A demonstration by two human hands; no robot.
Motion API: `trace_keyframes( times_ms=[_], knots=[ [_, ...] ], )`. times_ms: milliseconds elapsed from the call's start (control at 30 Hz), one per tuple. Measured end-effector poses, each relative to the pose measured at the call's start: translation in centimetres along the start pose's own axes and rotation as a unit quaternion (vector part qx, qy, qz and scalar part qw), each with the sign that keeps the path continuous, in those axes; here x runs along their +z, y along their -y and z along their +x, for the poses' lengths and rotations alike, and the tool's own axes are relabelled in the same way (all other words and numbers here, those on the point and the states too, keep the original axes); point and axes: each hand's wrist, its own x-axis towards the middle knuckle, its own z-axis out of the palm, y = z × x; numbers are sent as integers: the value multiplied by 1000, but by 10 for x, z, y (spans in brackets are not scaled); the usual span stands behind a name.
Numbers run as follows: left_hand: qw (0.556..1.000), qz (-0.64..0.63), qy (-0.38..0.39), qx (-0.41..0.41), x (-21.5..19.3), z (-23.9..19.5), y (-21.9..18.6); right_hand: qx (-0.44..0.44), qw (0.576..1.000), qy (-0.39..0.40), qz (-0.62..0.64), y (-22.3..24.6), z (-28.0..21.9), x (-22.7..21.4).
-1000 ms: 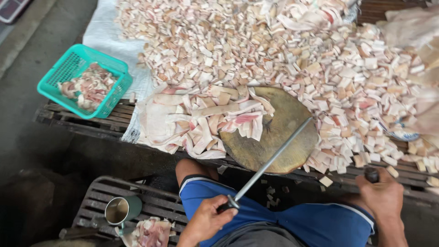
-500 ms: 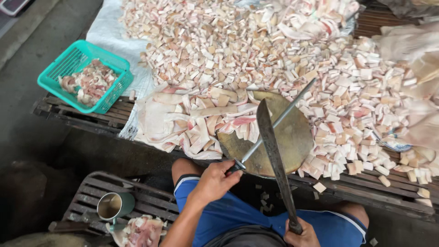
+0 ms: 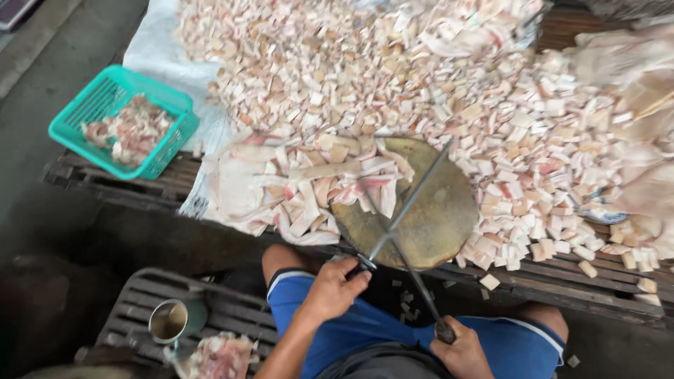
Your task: The person is using a knife to dice pieces of processed animal skin on a wooden board.
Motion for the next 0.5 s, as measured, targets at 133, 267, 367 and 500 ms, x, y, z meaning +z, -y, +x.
trace_keyframes(
  times_ms=[133,267,367,500],
  knots=[
    [991,-122,50,-40,22,-6,20,32,982,36,-184,23,27,16],
    [989,-117,90,-29,28,-31,20,-94,937,-21,-334,82,72,-35],
    [986,-104,94,-85,-23,-61,13,155,898,-105,-398,68,61,-116],
    [994,-55,93,-26,-29,-67,8,133,882,-302,-336,-31,14,-184]
  ],
)
